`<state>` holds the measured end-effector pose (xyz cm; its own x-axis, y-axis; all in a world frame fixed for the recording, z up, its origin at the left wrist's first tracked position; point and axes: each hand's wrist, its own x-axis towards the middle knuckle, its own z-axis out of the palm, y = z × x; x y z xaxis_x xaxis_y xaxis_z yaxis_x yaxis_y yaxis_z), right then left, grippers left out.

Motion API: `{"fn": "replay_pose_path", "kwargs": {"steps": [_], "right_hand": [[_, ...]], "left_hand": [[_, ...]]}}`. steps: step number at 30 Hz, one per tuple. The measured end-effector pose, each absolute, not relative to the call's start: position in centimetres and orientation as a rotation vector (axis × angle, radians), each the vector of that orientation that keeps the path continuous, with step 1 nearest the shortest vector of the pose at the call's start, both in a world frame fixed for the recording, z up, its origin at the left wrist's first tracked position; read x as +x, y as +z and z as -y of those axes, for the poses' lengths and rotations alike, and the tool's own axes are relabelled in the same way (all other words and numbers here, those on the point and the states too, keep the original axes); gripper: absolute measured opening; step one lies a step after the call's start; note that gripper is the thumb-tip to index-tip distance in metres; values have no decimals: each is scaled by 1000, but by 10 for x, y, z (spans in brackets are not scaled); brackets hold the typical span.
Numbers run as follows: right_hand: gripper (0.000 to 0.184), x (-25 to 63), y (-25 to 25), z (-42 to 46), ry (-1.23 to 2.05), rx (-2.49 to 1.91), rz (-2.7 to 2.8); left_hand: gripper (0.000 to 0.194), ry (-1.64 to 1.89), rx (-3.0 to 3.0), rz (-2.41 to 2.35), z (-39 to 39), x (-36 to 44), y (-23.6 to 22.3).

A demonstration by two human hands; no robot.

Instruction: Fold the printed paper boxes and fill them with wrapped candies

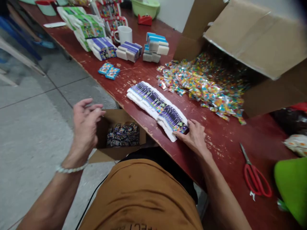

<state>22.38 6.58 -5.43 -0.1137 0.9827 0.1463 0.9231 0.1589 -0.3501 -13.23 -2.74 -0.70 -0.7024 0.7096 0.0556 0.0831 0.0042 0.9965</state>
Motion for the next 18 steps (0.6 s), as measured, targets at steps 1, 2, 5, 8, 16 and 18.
{"fn": "replay_pose_path", "kwargs": {"steps": [1, 2, 5, 8, 16, 18], "right_hand": [[83, 225, -56, -66, 260, -1832, 2061], [80, 226, -57, -66, 289, -1821, 1996], [70, 232, -56, -63, 489, -1712, 1668], [53, 244, -52, -60, 796, -1569, 1311], [30, 263, -15, -28, 1288, -1285, 1111], [26, 255, -7, -16, 1364, -1237, 1219]], "left_hand": [[41, 1710, 842, -1774, 25, -126, -8], [42, 1690, 861, -1745, 23, -117, -10], [41, 1712, 947, -1629, 20, -80, -16], [35, 1593, 1096, -1353, 29, -31, -14], [40, 1159, 1219, -1131, 48, 20, -3], [43, 914, 967, -884, 44, 19, -3]]}}
